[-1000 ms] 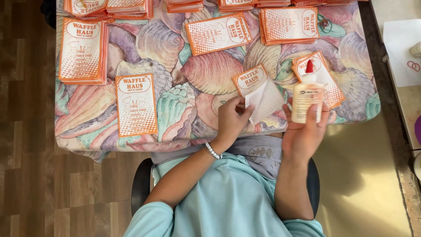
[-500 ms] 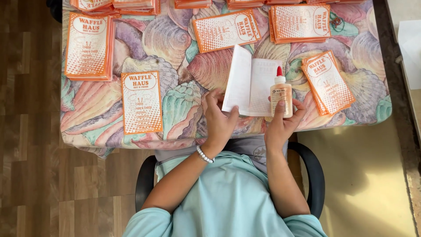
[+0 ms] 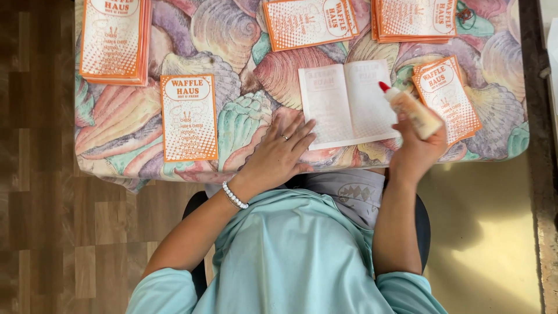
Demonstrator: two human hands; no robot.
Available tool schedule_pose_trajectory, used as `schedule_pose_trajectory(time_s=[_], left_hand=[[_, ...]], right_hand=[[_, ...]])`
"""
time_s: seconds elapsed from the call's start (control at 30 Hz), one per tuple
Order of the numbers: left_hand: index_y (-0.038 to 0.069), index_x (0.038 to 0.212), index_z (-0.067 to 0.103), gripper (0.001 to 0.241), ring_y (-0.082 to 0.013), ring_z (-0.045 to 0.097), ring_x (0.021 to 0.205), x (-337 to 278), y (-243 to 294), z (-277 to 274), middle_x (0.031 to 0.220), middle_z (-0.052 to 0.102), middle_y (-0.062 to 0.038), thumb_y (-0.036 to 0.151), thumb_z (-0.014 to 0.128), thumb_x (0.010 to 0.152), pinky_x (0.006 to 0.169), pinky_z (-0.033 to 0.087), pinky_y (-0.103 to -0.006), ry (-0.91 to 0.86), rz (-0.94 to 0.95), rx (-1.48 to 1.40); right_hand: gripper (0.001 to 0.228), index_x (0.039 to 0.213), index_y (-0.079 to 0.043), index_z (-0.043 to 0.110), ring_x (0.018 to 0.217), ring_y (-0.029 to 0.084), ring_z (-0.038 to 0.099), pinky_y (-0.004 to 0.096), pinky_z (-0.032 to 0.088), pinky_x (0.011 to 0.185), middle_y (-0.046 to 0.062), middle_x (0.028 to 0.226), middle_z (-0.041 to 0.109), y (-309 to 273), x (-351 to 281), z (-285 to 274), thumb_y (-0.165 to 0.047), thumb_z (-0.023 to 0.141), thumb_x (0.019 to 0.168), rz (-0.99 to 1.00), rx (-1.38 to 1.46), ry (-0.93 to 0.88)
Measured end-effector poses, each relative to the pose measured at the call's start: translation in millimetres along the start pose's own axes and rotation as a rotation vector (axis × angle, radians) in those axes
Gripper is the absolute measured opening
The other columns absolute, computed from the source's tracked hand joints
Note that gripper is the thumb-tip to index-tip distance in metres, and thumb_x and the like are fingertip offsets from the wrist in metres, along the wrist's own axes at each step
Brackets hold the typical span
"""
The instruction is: Folding and gluing paper bags for food packaging.
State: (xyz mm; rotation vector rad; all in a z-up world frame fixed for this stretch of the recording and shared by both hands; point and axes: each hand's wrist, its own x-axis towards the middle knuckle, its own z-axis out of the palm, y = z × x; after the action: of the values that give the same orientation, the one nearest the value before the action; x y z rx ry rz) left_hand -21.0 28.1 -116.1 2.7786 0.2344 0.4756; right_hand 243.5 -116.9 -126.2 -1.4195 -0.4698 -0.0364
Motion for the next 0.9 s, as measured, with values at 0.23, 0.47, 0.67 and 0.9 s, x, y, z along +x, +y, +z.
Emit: schedule_pose_trajectory(time_s=[0.23, 0.47, 0.67, 0.9], left_hand=[[0.008, 0.137, 0.062, 0.056, -0.0336, 0.039, 0.149, -9.8, -2.3, -13.1, 0.155, 0.050, -0.010, 0.048, 0.062, 0.098, 0.122, 0.018, -0.0674, -0.014, 0.033, 0.069], [0.011, 0.143, 0.054, 0.051, -0.0367, 0.041, 0.146, -18.0, -6.2, -0.8, 0.155, 0.050, -0.011, 0.045, 0.050, 0.105, 0.118, 0.022, -0.0715, 0.043, 0.079, 0.048], [0.006, 0.138, 0.058, 0.056, -0.0380, 0.039, 0.146, -25.1, -6.8, 7.1, 0.150, 0.052, -0.014, 0.049, 0.046, 0.104, 0.116, 0.017, -0.0767, 0.115, 0.089, -0.028], [0.012, 0.136, 0.059, 0.052, -0.0394, 0.037, 0.147, -26.8, -8.1, 7.5, 0.155, 0.048, -0.014, 0.049, 0.050, 0.100, 0.115, 0.015, -0.0793, 0.085, 0.105, -0.062]], right_hand=[[0.028, 0.120, -0.002, 0.064, 0.105, 0.045, 0.067, 0.063, 0.058, 0.083, 0.024, 0.121, 0.070, -62.5, 34.1, -57.5, 0.004, 0.084, 0.101, -0.476, 0.358, 0.170], [0.034, 0.120, 0.004, 0.060, 0.095, 0.026, 0.069, 0.041, 0.060, 0.071, 0.021, 0.105, 0.071, -22.6, -47.3, -7.5, -0.012, 0.082, 0.098, -0.193, -0.213, -0.286], [0.037, 0.130, 0.010, 0.060, 0.124, 0.038, 0.060, 0.051, 0.053, 0.092, 0.026, 0.117, 0.067, -7.0, -76.4, 17.9, -0.007, 0.075, 0.100, -0.278, -0.253, -0.462], [0.033, 0.126, 0.012, 0.060, 0.117, 0.050, 0.059, 0.056, 0.052, 0.085, 0.034, 0.107, 0.067, -12.8, -82.6, 21.8, -0.006, 0.074, 0.102, -0.342, -0.312, -0.495]])
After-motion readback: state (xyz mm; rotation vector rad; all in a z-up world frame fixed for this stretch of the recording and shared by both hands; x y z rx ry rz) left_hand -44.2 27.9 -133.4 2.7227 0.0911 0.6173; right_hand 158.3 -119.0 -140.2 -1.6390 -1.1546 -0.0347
